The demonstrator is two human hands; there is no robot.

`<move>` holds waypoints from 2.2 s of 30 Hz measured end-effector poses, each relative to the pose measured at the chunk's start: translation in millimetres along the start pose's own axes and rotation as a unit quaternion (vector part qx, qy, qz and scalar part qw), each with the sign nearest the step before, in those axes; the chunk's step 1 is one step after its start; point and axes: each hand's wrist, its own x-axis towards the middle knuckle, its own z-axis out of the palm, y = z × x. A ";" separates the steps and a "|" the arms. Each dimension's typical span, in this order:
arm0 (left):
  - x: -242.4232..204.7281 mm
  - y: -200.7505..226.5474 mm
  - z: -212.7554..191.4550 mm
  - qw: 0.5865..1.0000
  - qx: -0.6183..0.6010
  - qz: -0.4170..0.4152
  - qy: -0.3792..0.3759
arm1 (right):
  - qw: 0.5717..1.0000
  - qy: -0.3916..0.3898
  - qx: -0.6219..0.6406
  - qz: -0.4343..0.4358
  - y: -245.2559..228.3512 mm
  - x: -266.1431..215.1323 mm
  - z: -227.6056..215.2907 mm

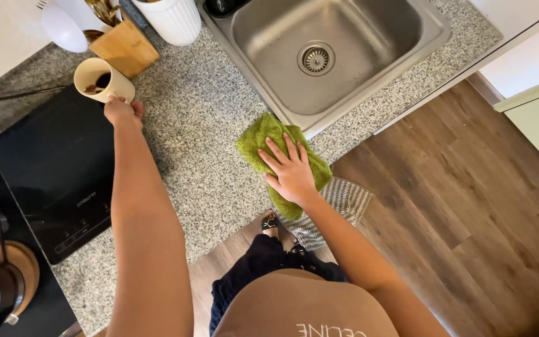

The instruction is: Wiping down kitchen counters and a cabinet top with a green cleaning cloth.

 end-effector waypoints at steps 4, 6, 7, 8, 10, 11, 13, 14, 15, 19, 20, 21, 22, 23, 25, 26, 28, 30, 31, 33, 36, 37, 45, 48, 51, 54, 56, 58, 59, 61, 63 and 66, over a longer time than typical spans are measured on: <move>-17.2 2.5 0.8 0.999 0.018 0.002 -0.032 | 1.000 0.004 -0.001 0.002 2.9 3.2 1.6; -49.7 14.3 -0.1 0.998 0.048 -0.003 -0.046 | 1.000 0.006 -0.006 -0.012 7.0 10.3 3.5; -43.3 0.9 -0.4 0.998 0.048 -0.004 -0.044 | 1.000 0.004 -0.006 -0.014 5.7 14.8 2.1; -37.2 -13.1 -5.6 0.998 0.042 0.014 -0.043 | 1.000 -0.008 -0.015 0.007 4.4 20.1 1.0; -60.8 -34.7 -22.5 0.998 0.035 0.030 -0.031 | 0.999 -0.025 -0.022 0.017 -10.9 31.2 -0.2; -90.8 -42.2 -32.7 0.985 0.088 0.117 -0.087 | 0.998 -0.047 -0.029 0.042 -24.5 36.3 -0.2; -161.2 -47.8 -52.6 0.961 0.138 0.200 -0.132 | 0.995 -0.072 -0.037 0.058 -54.5 42.2 38.5; -201.1 -43.7 -60.6 0.944 0.195 0.219 -0.151 | 0.997 0.063 -0.003 -0.045 -69.9 45.0 76.2; -241.2 -39.5 -67.1 0.923 0.251 0.236 -0.170 | 0.969 0.196 0.034 -0.145 -85.7 46.6 113.8; -284.9 -77.9 -139.9 0.804 0.362 0.444 -0.156 | 0.957 0.053 0.085 -0.271 -157.2 -2.7 42.1; -291.5 -83.3 -161.9 0.779 0.394 0.470 -0.125 | 0.949 0.040 0.113 -0.293 -156.0 -3.6 39.8; -298.7 -89.1 -183.7 0.752 0.426 0.494 -0.094 | 0.939 0.027 0.140 -0.314 -154.9 -4.2 37.7; -306.9 -86.9 -204.7 0.755 0.427 0.491 -0.083 | 0.935 0.024 0.143 -0.325 -144.8 8.0 14.8; -315.4 -85.5 -225.7 0.739 0.466 0.485 -0.041 | 0.953 -0.033 0.102 -0.282 -135.3 21.0 -7.3; -330.8 -86.5 -259.1 0.724 0.508 0.466 0.011 | 0.961 -0.098 0.064 -0.249 -96.1 48.2 -12.7; -338.2 -88.4 -273.4 0.742 0.550 0.382 0.027 | 0.968 0.018 0.041 -0.245 -68.1 61.7 5.6; -345.8 -102.2 -297.5 0.755 0.589 0.283 0.052 | 0.960 0.128 0.029 -0.247 -38.8 79.6 17.7; -342.9 -120.8 -316.3 0.707 0.635 0.308 0.042 | 0.986 -0.168 -0.019 -0.001 -34.6 93.3 0.9; -346.9 -124.0 -314.8 0.708 0.638 0.300 0.053 | 0.985 -0.172 -0.015 -0.014 -51.9 86.0 -2.7; -343.5 -119.9 -308.5 0.684 0.689 0.234 0.048 | 0.985 -0.156 -0.019 0.066 -85.9 77.0 -14.0; -352.6 -121.2 -301.2 0.683 0.669 0.272 0.104 | 0.989 0.035 0.010 -0.143 -145.9 29.7 2.5; -354.5 -121.7 -302.4 0.685 0.666 0.274 0.110 | 0.988 0.039 0.009 -0.148 -156.1 15.4 14.7; -303.4 -142.6 -311.9 0.644 0.677 0.317 0.162 | 0.991 -0.013 0.025 -0.132 -97.0 24.4 6.0; -283.7 -148.1 -298.8 0.646 0.671 0.324 0.164 | 0.996 0.051 -0.077 -0.010 -41.6 50.2 8.2; -312.3 -110.2 -285.7 0.664 0.672 0.307 0.114 | 0.987 -0.039 -0.088 0.130 -16.6 65.2 52.2; -324.4 -90.5 -282.7 0.690 0.688 0.223 0.032 | 0.988 -0.059 -0.051 0.130 -140.4 56.5 0.2; -324.1 -83.0 -284.3 0.693 0.691 0.206 0.003 | 0.998 -0.043 -0.036 0.015 -201.3 42.1 19.4; -327.2 -80.7 -285.9 0.693 0.695 0.188 -0.028 | 0.995 -0.030 -0.021 -0.098 -242.5 20.4 41.9; -328.3 -80.1 -286.2 0.698 0.690 0.189 -0.022 | 0.990 -0.010 0.002 -0.143 -254.3 7.9 54.1; -325.8 -79.1 -284.8 0.701 0.686 0.195 -0.024 | 0.984 0.011 0.022 -0.179 -257.9 3.1 51.4; -328.4 -84.8 -290.2 0.699 0.669 0.254 -0.008 | 0.971 0.071 -0.027 -0.225 -243.6 4.2 22.8; -330.4 -79.2 -291.9 0.684 0.690 0.234 -0.037 | 0.988 0.075 -0.060 -0.123 -160.6 9.2 26.9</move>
